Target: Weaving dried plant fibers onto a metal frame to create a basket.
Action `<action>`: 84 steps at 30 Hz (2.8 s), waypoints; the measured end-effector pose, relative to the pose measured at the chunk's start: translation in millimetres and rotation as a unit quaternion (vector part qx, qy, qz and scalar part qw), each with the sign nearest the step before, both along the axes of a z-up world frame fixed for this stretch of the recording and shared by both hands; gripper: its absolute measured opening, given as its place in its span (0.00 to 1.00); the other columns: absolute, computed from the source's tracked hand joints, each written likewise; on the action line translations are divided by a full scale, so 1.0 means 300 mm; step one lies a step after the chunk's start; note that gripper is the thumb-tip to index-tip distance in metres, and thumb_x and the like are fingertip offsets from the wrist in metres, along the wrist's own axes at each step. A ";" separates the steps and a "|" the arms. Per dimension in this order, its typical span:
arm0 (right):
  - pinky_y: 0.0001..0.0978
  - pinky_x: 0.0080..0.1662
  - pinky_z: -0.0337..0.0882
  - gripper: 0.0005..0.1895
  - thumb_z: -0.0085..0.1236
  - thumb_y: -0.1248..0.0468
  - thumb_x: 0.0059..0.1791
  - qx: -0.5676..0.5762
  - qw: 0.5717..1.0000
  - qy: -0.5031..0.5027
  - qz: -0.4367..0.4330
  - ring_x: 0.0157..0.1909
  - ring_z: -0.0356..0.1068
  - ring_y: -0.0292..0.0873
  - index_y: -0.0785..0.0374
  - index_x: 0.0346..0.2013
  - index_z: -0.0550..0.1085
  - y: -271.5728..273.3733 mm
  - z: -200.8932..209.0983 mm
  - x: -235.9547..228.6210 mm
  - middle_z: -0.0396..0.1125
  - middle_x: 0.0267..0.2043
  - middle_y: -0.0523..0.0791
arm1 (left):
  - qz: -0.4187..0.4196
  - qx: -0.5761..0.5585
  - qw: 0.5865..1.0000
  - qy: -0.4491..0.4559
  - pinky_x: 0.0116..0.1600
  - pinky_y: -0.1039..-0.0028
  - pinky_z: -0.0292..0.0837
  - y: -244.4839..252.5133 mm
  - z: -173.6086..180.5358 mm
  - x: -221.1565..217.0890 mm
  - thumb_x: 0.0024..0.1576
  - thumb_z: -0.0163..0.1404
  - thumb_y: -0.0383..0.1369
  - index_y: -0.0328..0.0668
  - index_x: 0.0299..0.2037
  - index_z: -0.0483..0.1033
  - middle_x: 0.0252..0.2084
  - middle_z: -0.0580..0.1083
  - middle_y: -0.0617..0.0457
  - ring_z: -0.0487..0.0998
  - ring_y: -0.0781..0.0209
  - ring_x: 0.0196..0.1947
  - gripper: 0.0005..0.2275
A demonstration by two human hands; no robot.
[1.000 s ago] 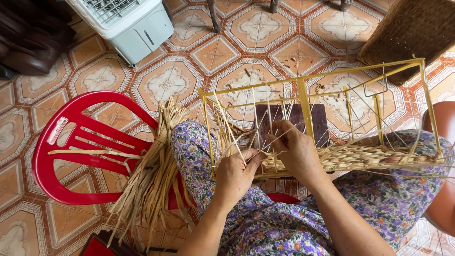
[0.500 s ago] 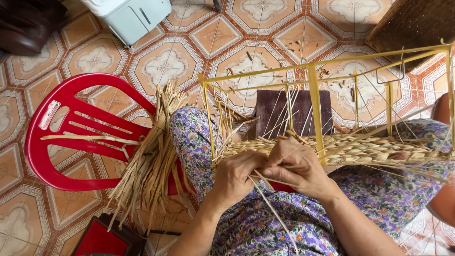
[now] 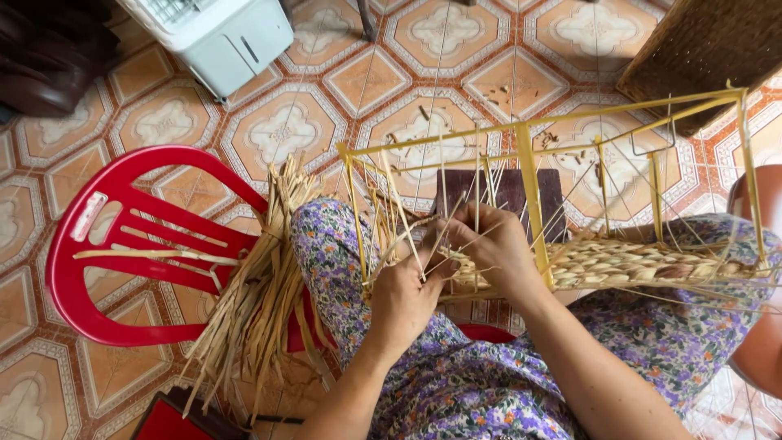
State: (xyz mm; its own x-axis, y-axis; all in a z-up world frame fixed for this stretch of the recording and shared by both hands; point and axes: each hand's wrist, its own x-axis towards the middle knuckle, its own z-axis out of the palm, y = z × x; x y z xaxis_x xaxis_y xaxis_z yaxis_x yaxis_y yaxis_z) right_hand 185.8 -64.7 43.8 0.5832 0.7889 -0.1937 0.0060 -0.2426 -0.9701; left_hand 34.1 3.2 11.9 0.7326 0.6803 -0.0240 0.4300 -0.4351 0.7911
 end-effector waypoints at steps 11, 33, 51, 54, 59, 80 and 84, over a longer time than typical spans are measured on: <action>0.28 0.26 0.60 0.16 0.61 0.57 0.54 0.015 0.997 -0.077 -0.008 0.25 0.60 0.34 0.68 0.30 0.76 0.053 -0.059 0.023 0.66 0.23 0.44 | 0.011 0.007 0.997 0.071 0.28 0.66 0.71 0.000 0.108 0.026 0.62 0.56 0.39 0.45 0.48 0.81 0.20 0.77 0.48 0.76 0.60 0.18 0.10; 0.27 0.37 0.76 0.10 0.56 0.68 0.53 0.118 0.903 -0.409 -0.057 0.38 0.76 0.39 0.63 0.50 0.77 -0.369 0.179 -0.125 0.75 0.41 0.46 | -0.020 -0.054 0.998 0.023 0.17 0.72 0.56 -0.018 0.049 0.054 0.64 0.52 0.41 0.47 0.36 0.79 0.19 0.75 0.56 0.63 0.69 0.12 0.09; 0.38 0.33 0.77 0.08 0.55 0.62 0.52 -0.103 0.900 -0.423 0.012 0.29 0.77 0.43 0.60 0.34 0.78 -0.164 -0.006 0.054 0.75 0.33 0.45 | -0.096 0.064 0.981 -0.154 0.39 0.70 0.78 -0.011 -0.007 0.040 0.56 0.61 0.35 0.45 0.37 0.77 0.32 0.81 0.57 0.79 0.68 0.27 0.07; 0.37 0.32 0.75 0.09 0.54 0.61 0.52 -0.061 0.911 -0.407 0.011 0.29 0.75 0.41 0.61 0.32 0.77 -0.192 0.004 0.036 0.75 0.33 0.44 | -0.129 0.183 0.966 -0.126 0.52 0.59 0.73 -0.028 0.003 0.061 0.50 0.65 0.34 0.45 0.37 0.77 0.33 0.80 0.55 0.80 0.65 0.33 0.11; 0.32 0.31 0.68 0.13 0.52 0.59 0.55 0.026 0.965 -0.260 0.022 0.28 0.69 0.38 0.62 0.30 0.74 -0.267 -0.071 0.018 0.69 0.26 0.43 | -0.144 0.176 0.967 -0.118 0.60 0.58 0.69 -0.060 0.015 0.084 0.52 0.65 0.33 0.53 0.41 0.82 0.35 0.81 0.61 0.80 0.67 0.38 0.09; 0.32 0.19 0.63 0.09 0.55 0.60 0.52 0.030 0.948 -0.312 -0.061 0.18 0.64 0.37 0.61 0.38 0.78 -0.149 0.070 0.067 0.72 0.25 0.43 | -0.136 0.088 0.974 -0.156 0.39 0.71 0.78 -0.076 0.079 0.080 0.52 0.64 0.35 0.48 0.40 0.82 0.32 0.80 0.58 0.82 0.66 0.31 0.09; 0.40 0.24 0.69 0.13 0.58 0.58 0.52 -0.034 0.889 -0.449 -0.078 0.20 0.71 0.46 0.64 0.29 0.78 -0.111 0.067 0.072 0.72 0.24 0.50 | -0.107 0.052 0.985 -0.121 0.36 0.71 0.79 -0.078 0.086 0.090 0.53 0.63 0.36 0.46 0.39 0.82 0.33 0.81 0.55 0.83 0.63 0.31 0.08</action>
State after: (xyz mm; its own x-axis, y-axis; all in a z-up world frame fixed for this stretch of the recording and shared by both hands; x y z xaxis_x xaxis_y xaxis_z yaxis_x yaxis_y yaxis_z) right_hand 207.4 -97.8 63.8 0.6286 0.6886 0.3616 0.7321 -0.3667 -0.5741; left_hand 61.0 -20.1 37.8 0.8349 0.4993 0.2315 0.1233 -0.5797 0.8055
